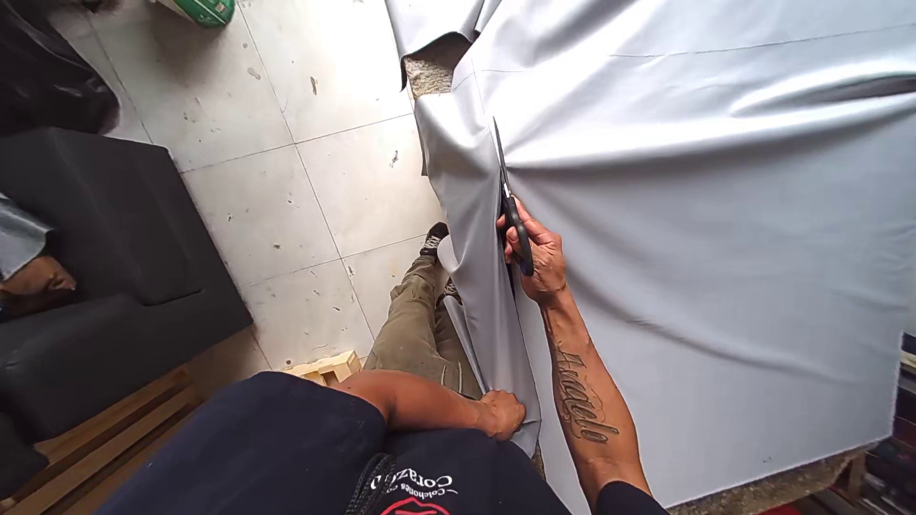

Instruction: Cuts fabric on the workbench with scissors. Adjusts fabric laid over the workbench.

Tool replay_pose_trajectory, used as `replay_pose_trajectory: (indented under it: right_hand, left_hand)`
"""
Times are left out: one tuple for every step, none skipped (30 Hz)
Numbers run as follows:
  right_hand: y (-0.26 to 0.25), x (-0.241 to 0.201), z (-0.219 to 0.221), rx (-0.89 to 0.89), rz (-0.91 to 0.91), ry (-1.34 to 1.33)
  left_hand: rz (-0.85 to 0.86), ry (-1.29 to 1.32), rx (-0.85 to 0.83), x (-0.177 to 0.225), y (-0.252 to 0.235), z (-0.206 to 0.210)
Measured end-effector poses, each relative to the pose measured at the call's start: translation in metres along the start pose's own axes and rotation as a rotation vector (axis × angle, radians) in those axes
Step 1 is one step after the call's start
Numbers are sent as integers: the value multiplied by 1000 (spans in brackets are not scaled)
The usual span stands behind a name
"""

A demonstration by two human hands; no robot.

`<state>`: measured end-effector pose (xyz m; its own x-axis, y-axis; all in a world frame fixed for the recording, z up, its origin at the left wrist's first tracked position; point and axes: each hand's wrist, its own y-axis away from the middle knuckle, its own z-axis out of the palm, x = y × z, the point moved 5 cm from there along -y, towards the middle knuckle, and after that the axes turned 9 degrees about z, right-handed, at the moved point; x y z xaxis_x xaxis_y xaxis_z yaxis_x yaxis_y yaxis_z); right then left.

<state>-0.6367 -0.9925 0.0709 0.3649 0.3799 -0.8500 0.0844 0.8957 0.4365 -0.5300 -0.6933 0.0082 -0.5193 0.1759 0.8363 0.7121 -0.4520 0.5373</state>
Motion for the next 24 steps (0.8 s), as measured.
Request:
replay_pose_trajectory:
  right_hand:
    - [-8, -4, 2, 1, -4, 0]
    - [-15, -7, 5, 1, -8, 1]
    - [-23, -11, 7, 0, -9, 0]
    - [-30, -15, 10, -1, -8, 0]
    - [-37, -19, 12, -3, -7, 0]
    - [-44, -23, 15, -4, -7, 1]
    - [-51, -27, 17, -6, -7, -2]
    - [-58, -30, 19, -9, -10, -5]
    - [-65, -33, 22, -10, -13, -8]
    - [-71, -36, 24, -9, -15, -8]
    - [-78, -39, 26, -8, -13, -2]
    - [-84, -42, 28, -9, -11, 4]
    - [-90, -45, 29, -9, -11, 9]
    - [-95, -47, 30, -6, -11, 10]
    - [-100, -49, 32, -2, -11, 9]
    - [-104, -51, 33, 0, -11, 4]
    - [-108, -52, 34, 2, -9, -3]
    - [-111, -53, 35, 6, -9, -13]
    - [-114, -54, 35, 9, -10, -19]
    - [-116, -55, 35, 8, -11, -22]
    - [-116, -56, 35, 8, -8, -27]
    - [-117, -56, 35, 7, -3, -29]
    - [-116, -56, 34, 10, 7, -34]
    - [-116, -55, 34, 12, 11, -46]
  left_hand:
    - [5, 0, -14, 0, 0, -1]
    - [15, -2, -28, 0, 0, -1]
    - [27, -1, -41, -1, 0, -2]
    - [41, 0, -52, -1, 0, -2]
    - [52, 0, -58, -2, -1, -2]
    - [64, 5, -63, -2, 0, -2]
    - [73, 11, -67, -2, 0, -3]
    - [82, 12, -76, -1, 3, -6]
    - [98, 15, -94, 1, 7, -11]
    - [116, 22, -117, 5, 13, -17]
    - [131, 26, -134, 8, 18, -22]
    - [143, 36, -137, 9, 22, -25]
    - [153, 43, -145, 10, 24, -28]
    - [162, 37, -162, 12, 26, -31]
    - [164, 36, -185, 15, 29, -35]
    - [169, 37, -199, 16, 30, -38]
    - [180, 42, -204, 17, 33, -41]
    - [201, 40, -197, 20, 38, -46]
    - [230, 41, -174, 23, 46, -53]
    - [257, 45, -142, 26, 58, -61]
    - [250, 48, -142, 33, 79, -78]
    - [155, 52, -278, 48, 106, -105]
    - [115, 70, -321, 59, 128, -127]
    - [110, 99, -306, 64, 144, -142]
